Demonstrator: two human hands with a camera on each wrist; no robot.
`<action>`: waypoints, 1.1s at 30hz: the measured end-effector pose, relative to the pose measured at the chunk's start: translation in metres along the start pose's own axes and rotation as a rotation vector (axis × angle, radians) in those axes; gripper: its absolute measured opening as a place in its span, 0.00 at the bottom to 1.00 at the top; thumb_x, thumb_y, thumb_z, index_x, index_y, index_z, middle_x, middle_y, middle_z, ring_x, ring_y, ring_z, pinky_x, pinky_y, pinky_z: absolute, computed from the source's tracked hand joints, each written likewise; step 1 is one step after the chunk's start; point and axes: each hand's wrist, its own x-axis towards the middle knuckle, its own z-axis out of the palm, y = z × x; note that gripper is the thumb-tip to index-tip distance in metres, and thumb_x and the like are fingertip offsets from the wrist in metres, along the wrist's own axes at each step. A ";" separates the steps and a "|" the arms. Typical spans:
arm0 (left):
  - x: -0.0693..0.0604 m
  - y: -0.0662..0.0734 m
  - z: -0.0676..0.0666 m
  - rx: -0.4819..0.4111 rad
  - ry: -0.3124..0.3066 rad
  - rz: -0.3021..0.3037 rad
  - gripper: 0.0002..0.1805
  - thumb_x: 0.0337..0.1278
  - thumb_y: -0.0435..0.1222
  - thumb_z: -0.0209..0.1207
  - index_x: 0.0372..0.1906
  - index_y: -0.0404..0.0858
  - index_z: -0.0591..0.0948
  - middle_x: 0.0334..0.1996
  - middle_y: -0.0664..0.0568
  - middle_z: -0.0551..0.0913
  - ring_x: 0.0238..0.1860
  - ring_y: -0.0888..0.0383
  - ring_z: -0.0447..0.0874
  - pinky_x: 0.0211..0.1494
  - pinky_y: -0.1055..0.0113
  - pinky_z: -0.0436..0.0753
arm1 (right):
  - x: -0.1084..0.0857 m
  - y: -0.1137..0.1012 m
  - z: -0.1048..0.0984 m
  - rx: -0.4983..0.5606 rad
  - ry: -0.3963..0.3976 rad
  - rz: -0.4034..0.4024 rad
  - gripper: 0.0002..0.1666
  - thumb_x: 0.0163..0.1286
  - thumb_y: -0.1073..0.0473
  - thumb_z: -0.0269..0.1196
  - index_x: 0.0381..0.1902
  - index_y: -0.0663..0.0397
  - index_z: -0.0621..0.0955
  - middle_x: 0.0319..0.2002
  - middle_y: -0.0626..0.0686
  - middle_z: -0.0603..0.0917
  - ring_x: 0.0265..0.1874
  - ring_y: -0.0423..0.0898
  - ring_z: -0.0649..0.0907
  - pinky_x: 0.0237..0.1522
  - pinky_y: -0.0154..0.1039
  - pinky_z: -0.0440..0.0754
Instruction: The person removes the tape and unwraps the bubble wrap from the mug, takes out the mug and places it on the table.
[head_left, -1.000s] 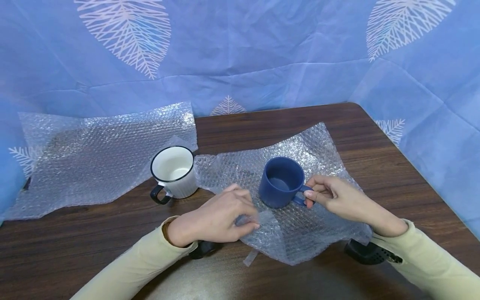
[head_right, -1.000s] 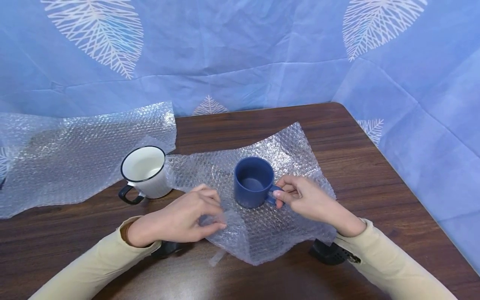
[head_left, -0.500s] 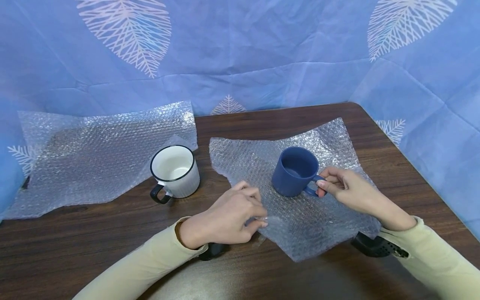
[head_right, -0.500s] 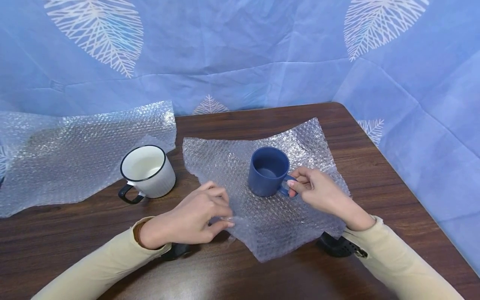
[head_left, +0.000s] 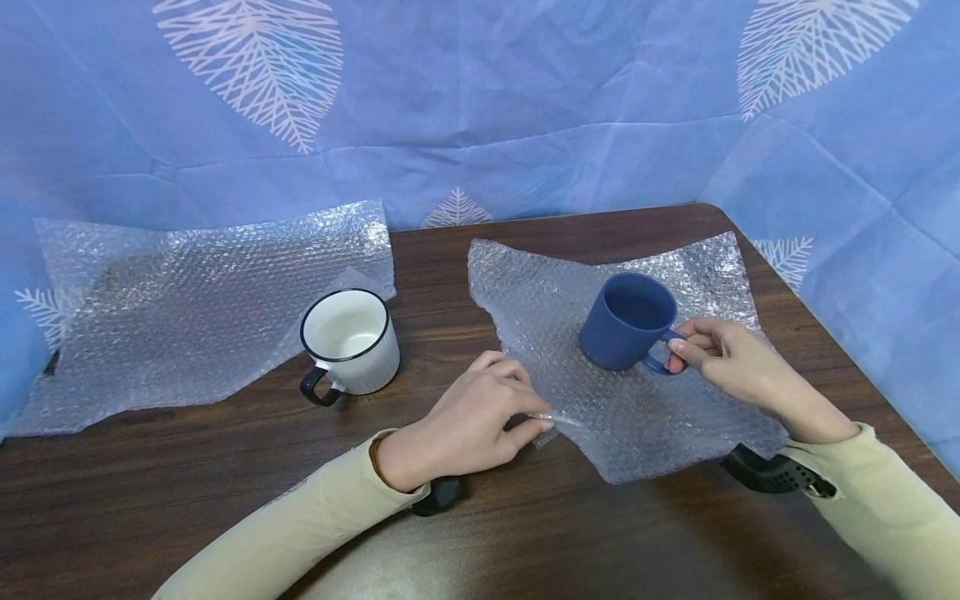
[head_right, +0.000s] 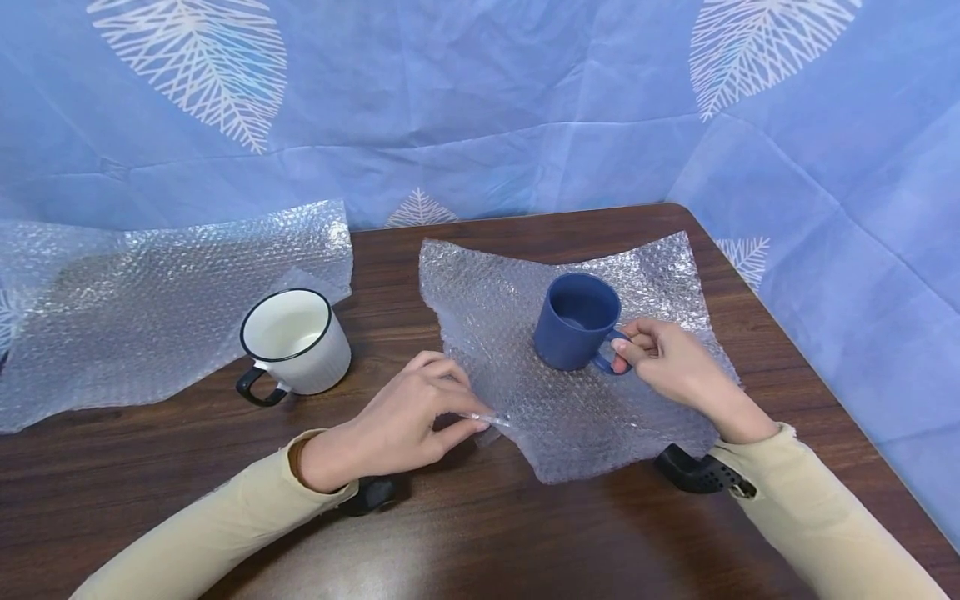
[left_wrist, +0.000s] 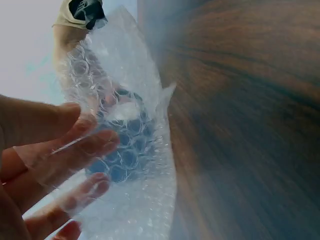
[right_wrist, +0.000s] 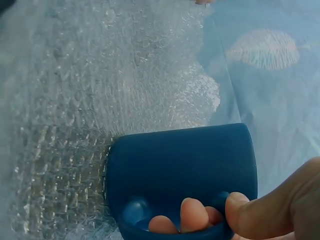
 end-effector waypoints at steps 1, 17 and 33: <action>0.000 0.000 0.000 -0.007 -0.011 -0.012 0.07 0.60 0.40 0.62 0.39 0.47 0.88 0.33 0.62 0.87 0.42 0.62 0.78 0.61 0.65 0.68 | 0.001 0.002 -0.001 -0.001 0.004 0.011 0.20 0.77 0.51 0.48 0.50 0.64 0.75 0.35 0.52 0.86 0.31 0.44 0.78 0.32 0.38 0.67; -0.004 0.000 -0.001 -0.037 -0.138 -0.056 0.16 0.67 0.42 0.55 0.56 0.42 0.81 0.55 0.52 0.81 0.61 0.57 0.75 0.73 0.61 0.60 | 0.005 0.027 -0.016 -0.029 0.071 0.084 0.24 0.78 0.48 0.43 0.51 0.65 0.73 0.36 0.52 0.85 0.37 0.44 0.78 0.34 0.38 0.70; -0.032 -0.015 -0.009 -0.015 -0.142 -0.167 0.15 0.66 0.41 0.56 0.53 0.40 0.82 0.55 0.49 0.81 0.61 0.54 0.75 0.72 0.56 0.62 | 0.001 0.049 -0.030 -0.043 0.143 0.102 0.24 0.79 0.52 0.42 0.52 0.70 0.71 0.35 0.54 0.85 0.29 0.32 0.79 0.29 0.33 0.75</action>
